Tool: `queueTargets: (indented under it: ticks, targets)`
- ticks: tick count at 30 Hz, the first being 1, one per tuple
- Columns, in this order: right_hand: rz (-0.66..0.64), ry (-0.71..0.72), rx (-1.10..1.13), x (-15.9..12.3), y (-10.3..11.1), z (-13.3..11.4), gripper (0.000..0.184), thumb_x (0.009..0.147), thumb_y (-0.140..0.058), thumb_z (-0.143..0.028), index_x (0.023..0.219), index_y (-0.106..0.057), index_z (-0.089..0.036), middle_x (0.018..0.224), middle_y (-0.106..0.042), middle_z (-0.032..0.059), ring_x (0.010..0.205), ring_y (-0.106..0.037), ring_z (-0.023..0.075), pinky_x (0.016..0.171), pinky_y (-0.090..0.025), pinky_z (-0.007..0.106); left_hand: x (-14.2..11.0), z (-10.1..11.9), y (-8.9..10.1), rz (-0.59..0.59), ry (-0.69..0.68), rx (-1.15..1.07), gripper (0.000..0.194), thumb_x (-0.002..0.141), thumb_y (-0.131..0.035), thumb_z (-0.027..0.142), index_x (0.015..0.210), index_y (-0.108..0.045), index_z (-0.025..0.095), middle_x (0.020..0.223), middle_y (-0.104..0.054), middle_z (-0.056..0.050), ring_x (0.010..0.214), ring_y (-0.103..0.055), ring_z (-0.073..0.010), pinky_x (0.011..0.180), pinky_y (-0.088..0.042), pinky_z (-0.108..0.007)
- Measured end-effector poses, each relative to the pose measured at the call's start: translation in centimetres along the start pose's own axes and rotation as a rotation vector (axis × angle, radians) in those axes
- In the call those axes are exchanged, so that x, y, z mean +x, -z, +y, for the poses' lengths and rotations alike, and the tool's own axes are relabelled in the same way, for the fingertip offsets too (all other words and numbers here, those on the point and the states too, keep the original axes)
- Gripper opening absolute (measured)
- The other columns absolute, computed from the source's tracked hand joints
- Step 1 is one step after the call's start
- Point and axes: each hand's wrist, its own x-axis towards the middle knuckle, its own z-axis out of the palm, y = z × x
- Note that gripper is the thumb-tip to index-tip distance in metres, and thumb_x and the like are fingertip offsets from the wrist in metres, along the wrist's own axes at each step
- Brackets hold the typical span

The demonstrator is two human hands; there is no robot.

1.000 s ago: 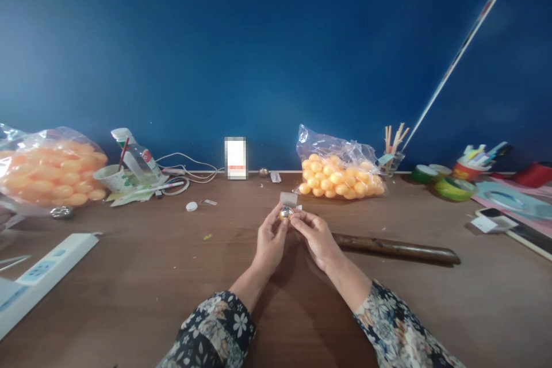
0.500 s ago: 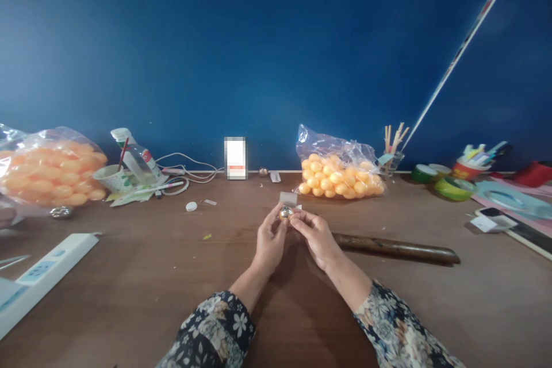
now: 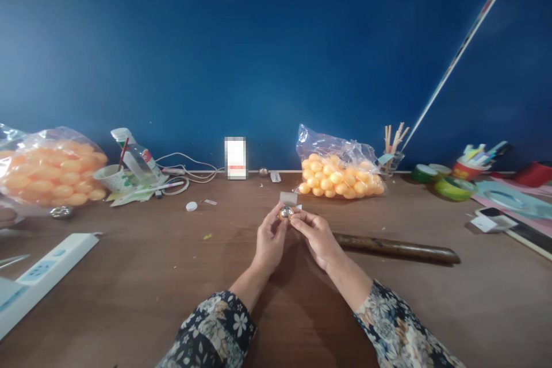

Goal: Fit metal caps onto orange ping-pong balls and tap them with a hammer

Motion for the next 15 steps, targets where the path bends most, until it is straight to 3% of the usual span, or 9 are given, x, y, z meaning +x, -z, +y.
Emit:
queueTargets:
  ticks: [8,12,15]
  targets:
    - [0.02,0.013,-0.017,-0.13,-0.17,0.2,0.019,0.062,-0.079,-0.034,0.069,-0.071,-0.018,0.106,-0.067,0.0062,0.098,-0.059,0.0211,0.093,-0.042,0.034,0.01,0.35,0.06,0.021,-0.017,0.058,0.043,0.079,-0.064,0.028,0.122,-0.059,0.019,0.118,-0.066,-0.009,0.108,-0.062,-0.0229,0.096,-0.047,-0.036]
    - [-0.059,-0.023,0.052,-0.15,-0.09,0.29,0.016,0.07,-0.074,-0.034,0.073,-0.069,-0.019,0.096,-0.07,0.0036,0.086,-0.061,0.0174,0.086,-0.044,0.032,-0.03,0.08,0.08,-0.005,0.008,-0.02,0.047,0.081,-0.062,0.033,0.126,-0.055,0.019,0.117,-0.066,-0.009,0.108,-0.062,-0.0234,0.096,-0.048,-0.038]
    - [-0.03,-0.033,0.051,-0.13,0.01,0.4,0.019,0.068,-0.076,-0.035,0.076,-0.068,-0.02,0.082,-0.069,0.0009,0.077,-0.06,0.0156,0.08,-0.045,0.03,-0.11,0.0,-0.06,-0.017,0.032,-0.052,0.049,0.081,-0.063,0.035,0.127,-0.054,0.019,0.114,-0.067,-0.009,0.104,-0.063,-0.0227,0.095,-0.049,-0.038]
